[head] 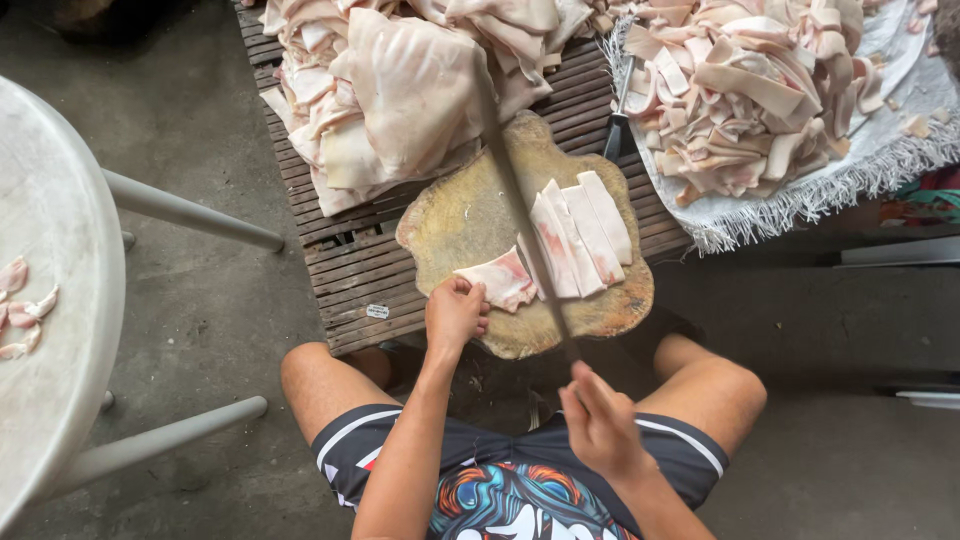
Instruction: The person cuts slabs of meat skin into strips and smaller rectangular pieces using a large knife on a wooden chopping block.
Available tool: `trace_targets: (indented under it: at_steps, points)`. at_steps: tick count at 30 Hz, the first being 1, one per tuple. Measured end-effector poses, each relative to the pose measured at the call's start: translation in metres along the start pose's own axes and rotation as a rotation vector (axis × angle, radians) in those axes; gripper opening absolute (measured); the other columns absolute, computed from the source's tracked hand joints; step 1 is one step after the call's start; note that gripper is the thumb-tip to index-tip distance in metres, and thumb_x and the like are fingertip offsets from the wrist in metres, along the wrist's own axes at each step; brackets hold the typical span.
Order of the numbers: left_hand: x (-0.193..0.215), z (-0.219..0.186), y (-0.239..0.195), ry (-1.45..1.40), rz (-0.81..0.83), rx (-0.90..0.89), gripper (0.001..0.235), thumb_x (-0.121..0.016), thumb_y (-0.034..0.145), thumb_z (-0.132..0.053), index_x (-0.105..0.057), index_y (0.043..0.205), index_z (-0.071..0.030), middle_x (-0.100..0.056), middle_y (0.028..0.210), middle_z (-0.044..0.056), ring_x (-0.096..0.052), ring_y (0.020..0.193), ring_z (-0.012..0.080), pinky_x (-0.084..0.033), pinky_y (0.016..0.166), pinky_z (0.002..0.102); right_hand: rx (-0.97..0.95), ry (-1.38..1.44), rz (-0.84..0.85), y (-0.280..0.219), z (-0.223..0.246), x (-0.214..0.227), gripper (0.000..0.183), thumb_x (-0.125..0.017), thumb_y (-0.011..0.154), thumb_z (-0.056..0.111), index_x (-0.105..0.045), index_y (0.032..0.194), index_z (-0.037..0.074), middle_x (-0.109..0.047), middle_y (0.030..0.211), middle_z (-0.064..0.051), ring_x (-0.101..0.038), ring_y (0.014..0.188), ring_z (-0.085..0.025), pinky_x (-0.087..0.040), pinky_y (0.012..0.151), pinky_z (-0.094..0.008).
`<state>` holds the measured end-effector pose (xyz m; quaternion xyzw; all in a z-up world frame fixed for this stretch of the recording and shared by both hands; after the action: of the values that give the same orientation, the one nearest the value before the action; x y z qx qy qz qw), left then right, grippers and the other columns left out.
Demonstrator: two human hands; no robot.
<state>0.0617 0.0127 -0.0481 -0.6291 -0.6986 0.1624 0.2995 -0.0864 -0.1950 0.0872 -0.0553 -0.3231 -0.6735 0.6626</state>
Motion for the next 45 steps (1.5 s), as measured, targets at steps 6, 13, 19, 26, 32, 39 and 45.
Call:
trace_targets:
  at_steps: [6,13,19,26,32,39,45]
  points:
    - [-0.003,0.014,0.021,-0.146,0.053,-0.033,0.017,-0.069,0.093,-0.016,-0.063,0.089,0.000,-0.069,0.069,0.014,-0.064,0.050,0.0194,-0.051,0.041,0.033,-0.332,-0.075,0.192,0.014,-0.060,-0.034,0.061,-0.061,0.099,0.015,-0.042,0.157,0.021,-0.068,0.084,-0.025,-0.067,0.071,-0.037,-0.053,0.064,-0.040]
    - [0.009,0.054,0.035,-0.149,0.152,-0.029,0.017,-0.062,0.094,-0.010,-0.071,0.096,0.005,-0.074,0.075,0.011,-0.069,0.056,0.0164,-0.056,0.047,0.030,-0.265,0.123,0.054,-0.004,0.000,0.031,0.065,-0.061,0.097,0.004,-0.038,0.156,0.019,-0.064,0.067,-0.011,-0.055,0.049,-0.020,-0.050,0.050,-0.029]
    - [0.057,0.045,0.023,-0.016,-0.001,-0.032,0.021,-0.062,0.093,-0.011,-0.071,0.106,0.002,-0.076,0.079,0.010,-0.072,0.061,0.0146,-0.057,0.051,0.027,0.018,0.000,-0.020,-0.014,0.006,-0.024,0.074,-0.061,0.102,0.007,-0.028,0.165,0.025,-0.065,0.088,-0.013,-0.058,0.063,-0.015,-0.049,0.055,-0.028]
    - [0.048,-0.012,-0.006,0.255,-0.086,-0.281,0.038,-0.075,0.085,-0.021,-0.069,0.119,-0.005,-0.075,0.086,0.015,-0.072,0.077,0.0272,-0.057,0.070,0.040,-1.037,0.689,0.242,-0.072,-0.088,-0.086,0.069,-0.051,0.099,0.020,-0.027,0.161,0.037,-0.047,0.060,0.000,-0.044,0.041,-0.009,-0.045,0.038,-0.029]
    - [-0.007,-0.044,-0.007,0.673,0.014,-0.343,0.039,-0.083,0.075,-0.023,-0.071,0.109,-0.010,-0.058,0.117,0.020,-0.062,0.105,0.0395,-0.051,0.090,0.046,-0.834,0.481,0.188,-0.049,-0.098,-0.066,0.067,-0.053,0.100,0.020,-0.028,0.161,0.034,-0.048,0.056,0.002,-0.045,0.042,-0.007,-0.046,0.040,-0.027]
    - [-0.014,-0.050,-0.038,0.708,0.108,-0.783,0.017,-0.068,0.085,-0.003,-0.067,0.100,-0.008,-0.061,0.110,0.014,-0.064,0.103,0.0374,-0.052,0.088,0.046,-0.844,0.350,0.214,-0.054,-0.101,-0.063,0.066,-0.053,0.100,0.023,-0.030,0.160,0.036,-0.048,0.048,0.001,-0.047,0.040,-0.008,-0.048,0.042,-0.028]
    - [0.028,-0.027,-0.086,0.681,0.129,-1.000,0.024,-0.069,0.077,0.005,-0.068,0.095,-0.012,-0.064,0.106,0.008,-0.063,0.099,0.0311,-0.054,0.083,0.042,-0.874,0.325,0.234,-0.048,-0.099,-0.061,0.066,-0.053,0.099,0.024,-0.029,0.160,0.037,-0.048,0.048,0.000,-0.048,0.040,-0.009,-0.049,0.043,-0.029]
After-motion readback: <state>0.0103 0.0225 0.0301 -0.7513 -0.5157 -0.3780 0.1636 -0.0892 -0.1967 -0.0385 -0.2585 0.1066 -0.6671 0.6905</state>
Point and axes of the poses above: each hand's wrist, its own y-axis towards the middle knuckle, its own x-axis out of the back of the hand, z = x × y, the point moved 8 cm from there along y, towards the middle knuckle
